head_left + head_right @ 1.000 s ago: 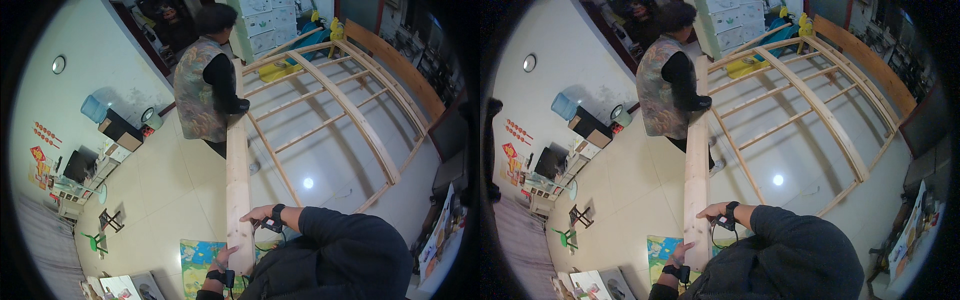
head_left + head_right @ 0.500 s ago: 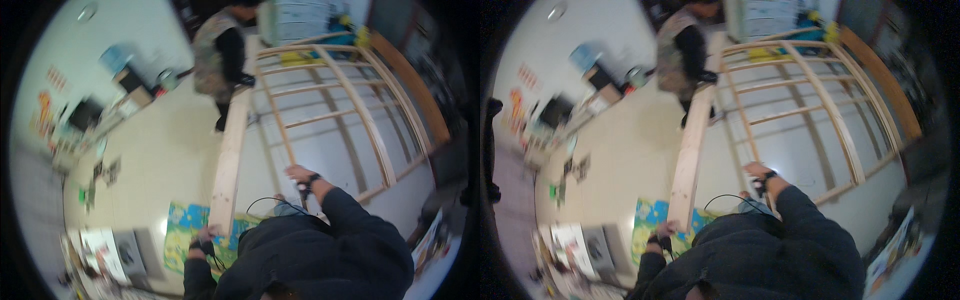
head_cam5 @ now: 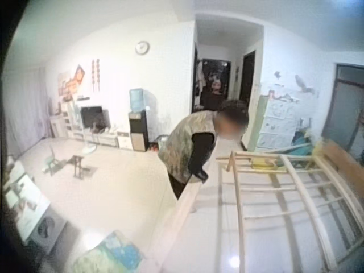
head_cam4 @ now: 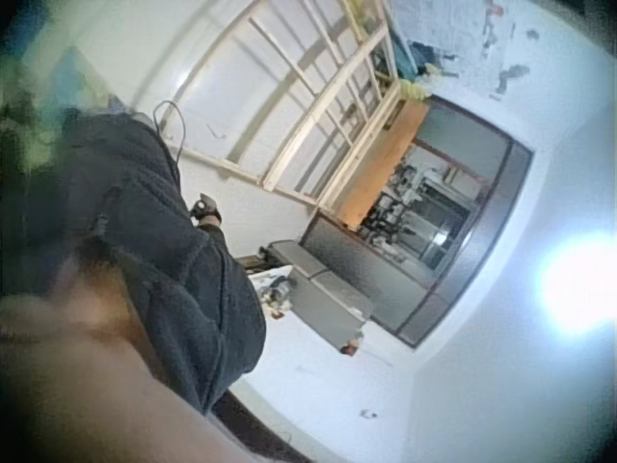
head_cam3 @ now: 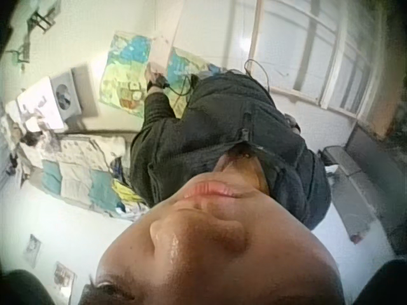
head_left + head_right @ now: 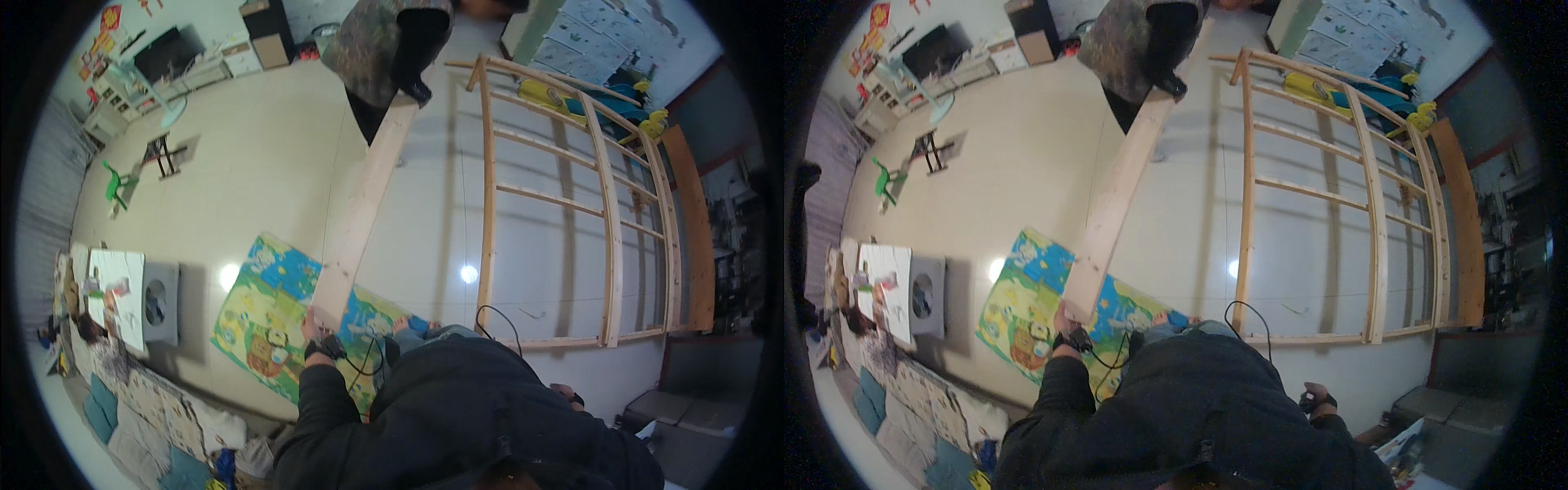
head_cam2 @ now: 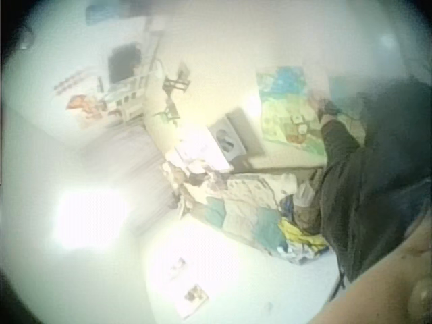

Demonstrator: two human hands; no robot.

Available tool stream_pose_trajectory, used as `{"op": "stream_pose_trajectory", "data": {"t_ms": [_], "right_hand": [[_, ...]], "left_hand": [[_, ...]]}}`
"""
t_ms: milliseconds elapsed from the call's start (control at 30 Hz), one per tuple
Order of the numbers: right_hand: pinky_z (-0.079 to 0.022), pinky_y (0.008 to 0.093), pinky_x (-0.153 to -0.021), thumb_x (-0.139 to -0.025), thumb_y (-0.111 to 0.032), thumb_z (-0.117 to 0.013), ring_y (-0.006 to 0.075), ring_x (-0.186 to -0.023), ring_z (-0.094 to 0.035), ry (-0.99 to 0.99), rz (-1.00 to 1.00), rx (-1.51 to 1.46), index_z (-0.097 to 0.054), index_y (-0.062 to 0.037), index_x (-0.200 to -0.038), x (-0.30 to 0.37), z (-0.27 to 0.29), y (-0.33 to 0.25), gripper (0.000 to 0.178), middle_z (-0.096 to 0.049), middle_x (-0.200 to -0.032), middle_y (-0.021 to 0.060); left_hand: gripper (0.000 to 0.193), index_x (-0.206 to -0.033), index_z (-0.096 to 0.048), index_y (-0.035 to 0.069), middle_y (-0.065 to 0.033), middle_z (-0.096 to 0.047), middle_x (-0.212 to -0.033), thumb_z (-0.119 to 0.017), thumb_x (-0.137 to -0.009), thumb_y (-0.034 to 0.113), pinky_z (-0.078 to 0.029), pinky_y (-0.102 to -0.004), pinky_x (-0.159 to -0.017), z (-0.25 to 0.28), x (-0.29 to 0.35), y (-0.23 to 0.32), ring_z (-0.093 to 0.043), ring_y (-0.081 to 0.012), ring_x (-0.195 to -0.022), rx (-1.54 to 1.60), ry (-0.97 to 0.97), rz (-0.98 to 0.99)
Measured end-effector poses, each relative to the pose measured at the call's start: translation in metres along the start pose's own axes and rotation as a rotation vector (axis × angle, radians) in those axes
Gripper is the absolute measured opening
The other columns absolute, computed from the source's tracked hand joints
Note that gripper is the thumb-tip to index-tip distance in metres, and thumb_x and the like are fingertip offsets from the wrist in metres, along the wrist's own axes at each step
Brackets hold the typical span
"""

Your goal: The person assembles a wooden bed frame by hand, positioning slats and using a screwdriver to fasten screws. They repeatedly adjust and align the wooden pieces, occasionally walking around the frame to access different sections.

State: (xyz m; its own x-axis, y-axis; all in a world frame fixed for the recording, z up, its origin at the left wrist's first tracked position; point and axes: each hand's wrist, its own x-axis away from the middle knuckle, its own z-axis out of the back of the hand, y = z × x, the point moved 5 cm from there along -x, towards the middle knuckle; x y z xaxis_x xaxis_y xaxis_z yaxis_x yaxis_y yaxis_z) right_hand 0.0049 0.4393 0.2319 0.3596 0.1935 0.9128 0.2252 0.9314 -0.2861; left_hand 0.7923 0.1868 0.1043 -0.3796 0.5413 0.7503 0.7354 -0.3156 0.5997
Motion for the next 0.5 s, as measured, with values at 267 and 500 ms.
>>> {"op": "stream_pose_trajectory", "data": {"t_ms": [267,500], "right_hand": [[-0.042,0.0297,-0.055,-0.086,-0.026,-0.056,0.0155,-0.075,-0.058,0.006,0.421,0.475,-0.056,-0.0075,-0.100,-0.032,-0.044,-0.145,0.023,-0.060,-0.086,0.0017],[-0.045,0.0291,-0.066,-0.085,-0.024,-0.058,0.0183,-0.084,-0.059,0.049,0.233,0.117,-0.052,-0.0052,-0.115,0.029,-0.046,-0.121,0.036,-0.061,-0.098,0.0058]], "left_hand": [[0.056,-0.124,-0.043,0.009,-0.0073,-0.062,-0.102,-0.058,-0.084,0.044,-0.042,-0.0345,-0.049,-0.034,-0.010,-0.031,-0.061,-0.0227,-0.077,-0.086,0.031,0.122],[0.054,-0.140,-0.024,0.031,-0.0023,-0.042,-0.127,-0.041,-0.091,0.044,-0.036,-0.0493,-0.080,-0.007,-0.052,-0.048,-0.044,-0.0237,-0.107,-0.331,-0.056,0.344]]}}
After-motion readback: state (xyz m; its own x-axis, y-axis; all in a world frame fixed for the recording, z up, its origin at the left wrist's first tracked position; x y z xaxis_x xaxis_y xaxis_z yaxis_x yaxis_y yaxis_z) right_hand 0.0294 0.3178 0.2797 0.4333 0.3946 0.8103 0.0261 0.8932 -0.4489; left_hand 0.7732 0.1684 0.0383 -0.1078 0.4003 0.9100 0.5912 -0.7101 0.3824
